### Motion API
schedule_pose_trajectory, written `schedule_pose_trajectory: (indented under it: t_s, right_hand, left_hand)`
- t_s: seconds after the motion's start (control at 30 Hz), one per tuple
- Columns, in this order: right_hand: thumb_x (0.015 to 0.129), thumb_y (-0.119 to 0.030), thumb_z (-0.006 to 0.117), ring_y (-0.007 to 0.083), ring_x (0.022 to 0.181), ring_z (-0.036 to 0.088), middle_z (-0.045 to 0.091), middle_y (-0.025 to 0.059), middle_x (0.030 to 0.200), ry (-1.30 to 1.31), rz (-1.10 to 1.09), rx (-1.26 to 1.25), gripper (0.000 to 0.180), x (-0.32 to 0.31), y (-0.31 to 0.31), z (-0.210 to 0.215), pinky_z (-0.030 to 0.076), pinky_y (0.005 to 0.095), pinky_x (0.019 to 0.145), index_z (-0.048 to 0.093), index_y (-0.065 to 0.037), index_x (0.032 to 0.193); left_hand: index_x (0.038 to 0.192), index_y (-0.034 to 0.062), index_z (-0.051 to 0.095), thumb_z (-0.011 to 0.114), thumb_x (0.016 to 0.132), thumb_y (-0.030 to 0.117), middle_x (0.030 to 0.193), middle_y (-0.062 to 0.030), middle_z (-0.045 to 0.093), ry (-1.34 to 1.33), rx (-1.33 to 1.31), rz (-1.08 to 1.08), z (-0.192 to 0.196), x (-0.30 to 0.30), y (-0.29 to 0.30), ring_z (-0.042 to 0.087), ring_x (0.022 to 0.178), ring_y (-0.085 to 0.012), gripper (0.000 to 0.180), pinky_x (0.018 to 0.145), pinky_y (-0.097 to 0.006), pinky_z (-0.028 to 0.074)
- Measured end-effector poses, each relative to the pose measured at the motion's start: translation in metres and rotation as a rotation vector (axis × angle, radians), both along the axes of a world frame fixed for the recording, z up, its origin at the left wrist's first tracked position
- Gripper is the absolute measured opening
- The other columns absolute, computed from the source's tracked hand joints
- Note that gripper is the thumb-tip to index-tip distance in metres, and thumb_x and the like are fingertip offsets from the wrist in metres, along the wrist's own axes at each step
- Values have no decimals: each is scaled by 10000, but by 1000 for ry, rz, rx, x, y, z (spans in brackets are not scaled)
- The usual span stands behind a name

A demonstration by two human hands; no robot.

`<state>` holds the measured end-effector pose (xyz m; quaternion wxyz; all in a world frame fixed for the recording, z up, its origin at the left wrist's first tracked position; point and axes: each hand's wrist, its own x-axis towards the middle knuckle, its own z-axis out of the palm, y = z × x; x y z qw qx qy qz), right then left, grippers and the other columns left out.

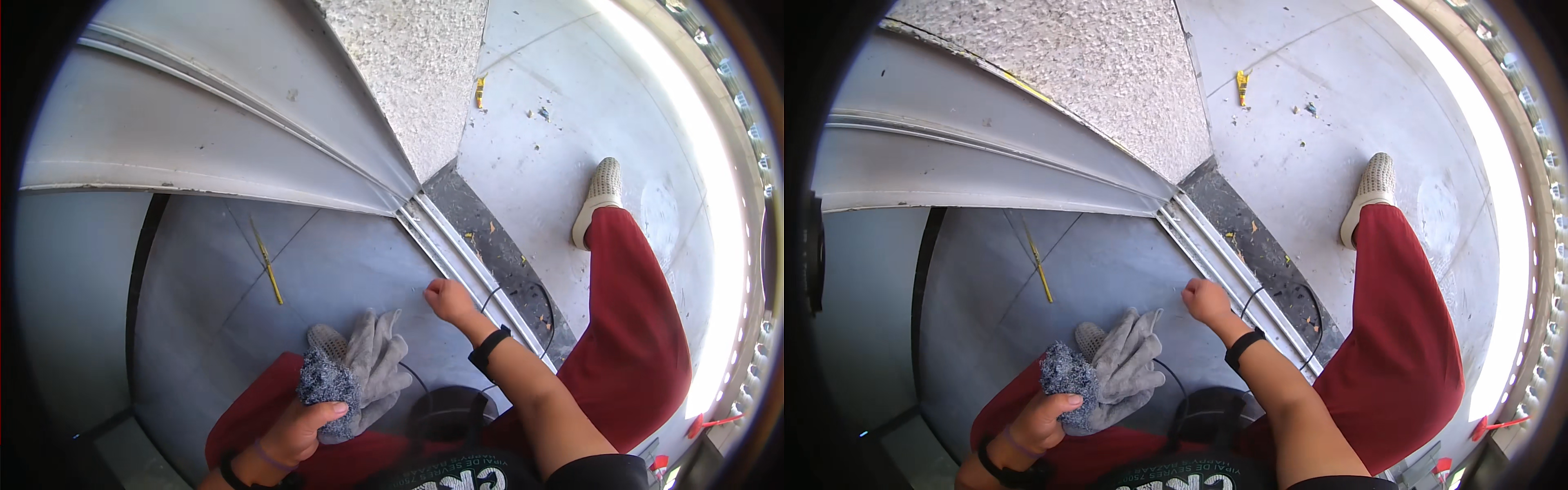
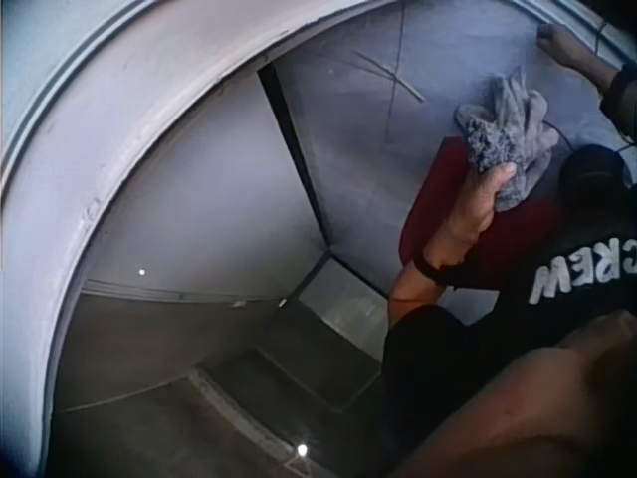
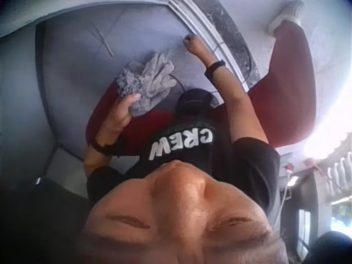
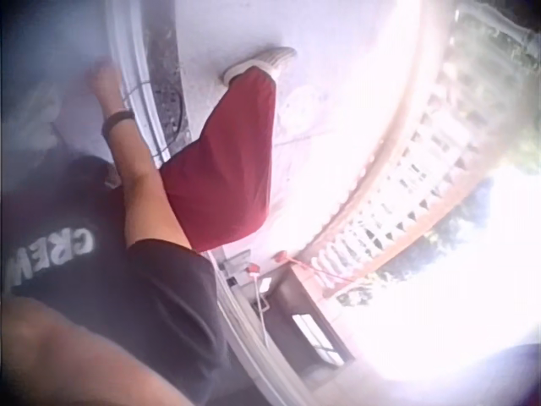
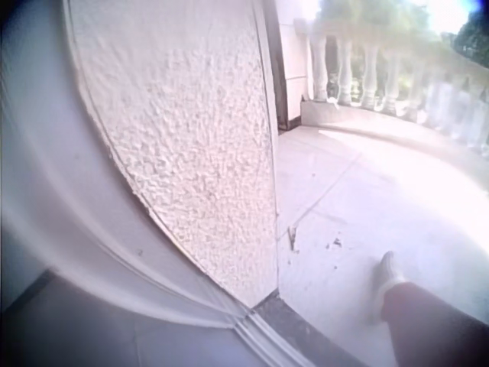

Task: The person clears debris from a sliding door track, washes and wrings out a cloth in a bucket of water, and cleans the track by wiping it with the cloth.

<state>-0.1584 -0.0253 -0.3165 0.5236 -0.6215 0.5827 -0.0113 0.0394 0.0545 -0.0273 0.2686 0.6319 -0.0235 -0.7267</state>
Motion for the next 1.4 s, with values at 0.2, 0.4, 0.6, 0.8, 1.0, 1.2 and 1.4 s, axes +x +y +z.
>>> schedule_pose_trajectory:
  t_s: [0.2,0.4,0.6,0.8,1.0,1.2,1.4]
  right_hand:
    - [769,-172,568,270,876,532,524,86,875,70,-102,-583,99,10,-97,-3,481,378,695,648,-184,824]
    - [818,-135,481,250,868,530,501,77,903,127,233,-653,250,23,-133,-24,484,359,723,654,-255,954]
    - [819,-147,481,249,879,535,498,73,923,106,304,-617,269,25,-136,-32,482,355,746,649,-271,989]
    - [821,-164,478,256,889,538,513,69,918,28,256,-657,239,23,-134,-43,485,367,740,657,-238,962]
    - [826,-172,473,256,872,544,514,64,901,-3,234,-663,211,24,-133,-38,487,372,730,655,-215,926]
    - [803,-182,492,242,854,558,523,57,901,76,231,-720,170,27,-131,-38,490,371,696,643,-203,879]
    - [789,-185,516,249,819,565,533,53,852,112,144,-759,137,30,-123,-45,491,373,663,637,-195,851]
  left_hand:
    - [1078,40,521,552,753,77,999,-28,553,-5,-66,54,15,-1,-5,511,956,-142,328,878,-306,401]
    - [1164,58,460,495,706,153,1090,-63,525,-184,-61,-138,24,-2,-2,491,1036,-196,469,944,-338,359]
    - [1143,74,474,509,649,180,1071,-61,530,-107,-60,155,25,-10,5,494,1030,-211,507,950,-351,356]
    - [1137,78,482,516,634,169,1066,-65,536,-184,-70,204,27,-17,2,493,1050,-225,512,969,-373,349]
    - [1153,73,475,518,631,159,1097,-75,526,-160,-101,271,27,-22,-3,486,1067,-238,530,991,-391,335]
    - [1181,63,464,516,629,157,1134,-84,519,-207,-114,213,21,-20,0,476,1093,-250,563,1006,-399,321]
    - [1171,53,472,514,625,169,1135,-87,522,-176,-119,188,20,-15,3,478,1096,-260,560,1007,-402,323]
